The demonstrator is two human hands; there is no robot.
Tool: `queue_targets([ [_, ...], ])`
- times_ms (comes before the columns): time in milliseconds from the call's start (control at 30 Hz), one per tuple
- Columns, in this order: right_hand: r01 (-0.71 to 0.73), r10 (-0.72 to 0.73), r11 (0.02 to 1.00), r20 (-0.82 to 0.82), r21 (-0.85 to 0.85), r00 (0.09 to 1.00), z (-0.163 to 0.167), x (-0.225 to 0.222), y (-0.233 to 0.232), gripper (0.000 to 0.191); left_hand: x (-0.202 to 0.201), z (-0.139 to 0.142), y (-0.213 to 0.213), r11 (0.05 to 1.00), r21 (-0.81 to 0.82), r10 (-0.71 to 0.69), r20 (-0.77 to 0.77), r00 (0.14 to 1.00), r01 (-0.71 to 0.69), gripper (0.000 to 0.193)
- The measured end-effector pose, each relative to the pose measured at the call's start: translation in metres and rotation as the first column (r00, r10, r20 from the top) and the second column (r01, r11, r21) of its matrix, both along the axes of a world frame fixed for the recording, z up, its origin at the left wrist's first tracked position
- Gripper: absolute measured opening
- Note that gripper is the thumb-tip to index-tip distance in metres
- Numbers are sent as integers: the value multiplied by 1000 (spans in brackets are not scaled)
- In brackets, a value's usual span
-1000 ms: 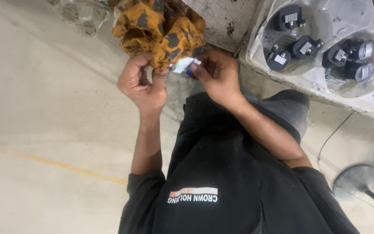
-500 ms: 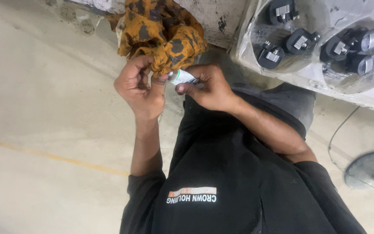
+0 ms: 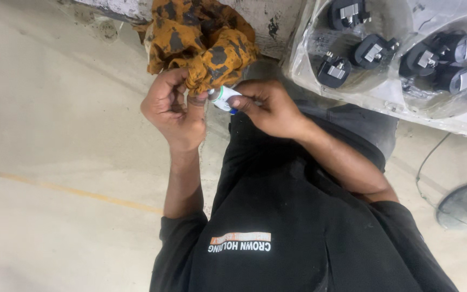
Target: The person holds a tube of adhesive and squeezes it onto black plastic components, working on one part at a time and placing the treated parts into a plastic tray on the workbench. They occasionally wipe the tube tip on a cloth and reach into the tray for the next part.
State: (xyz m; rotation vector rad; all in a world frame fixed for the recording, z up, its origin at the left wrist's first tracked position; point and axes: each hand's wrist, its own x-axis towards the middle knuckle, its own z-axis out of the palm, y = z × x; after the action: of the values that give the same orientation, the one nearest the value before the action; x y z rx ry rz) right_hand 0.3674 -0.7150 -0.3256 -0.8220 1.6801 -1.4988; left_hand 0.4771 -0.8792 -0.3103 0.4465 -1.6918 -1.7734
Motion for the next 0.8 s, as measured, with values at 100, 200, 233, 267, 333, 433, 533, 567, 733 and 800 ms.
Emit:
queue_targets([
  [100, -67, 72, 994, 54, -84, 996, -1, -3, 2, 19, -1, 0, 3, 1000, -31, -3, 28, 1000, 4, 26],
  [200, 40, -20, 996, 243, -78, 970, -2, 4, -4, 15, -4, 0, 9, 999, -10, -34, 0, 999, 34, 24],
  [233, 52, -32, 995, 236, -80, 971, -2, 6, -5, 14, -5, 0, 10, 999, -17, -36, 1, 999, 36, 24],
  [267, 61, -41, 995, 232, -81, 972, -1, 9, -7, 13, -5, 1, 10, 999, -25, -36, 4, 999, 36, 24],
  [333, 45, -14, 991, 236, -125, 972, 2, 8, -6, 13, -5, 3, 9, 999, -28, -31, 10, 999, 31, 26],
  [433, -52, 68, 989, 112, -140, 991, 8, -2, 3, 17, -2, 8, 6, 1000, -16, -20, -2, 1000, 20, 30],
  [533, -116, 117, 993, -188, 17, 975, 15, -12, 11, 19, 1, 14, 4, 1000, -12, -10, -18, 1000, 10, 34],
  [567, -101, 104, 995, -226, 26, 969, 17, -13, 11, 18, 1, 15, 5, 1000, -9, -20, -13, 1000, 20, 33],
  [733, -82, 88, 996, -262, 34, 961, 30, -15, 5, 15, -2, 18, 8, 997, -77, -21, -27, 999, 18, 31],
  [800, -122, 122, 992, -305, 18, 945, 38, -18, 7, 15, 0, 21, 9, 998, -61, -35, -18, 999, 34, 31],
])
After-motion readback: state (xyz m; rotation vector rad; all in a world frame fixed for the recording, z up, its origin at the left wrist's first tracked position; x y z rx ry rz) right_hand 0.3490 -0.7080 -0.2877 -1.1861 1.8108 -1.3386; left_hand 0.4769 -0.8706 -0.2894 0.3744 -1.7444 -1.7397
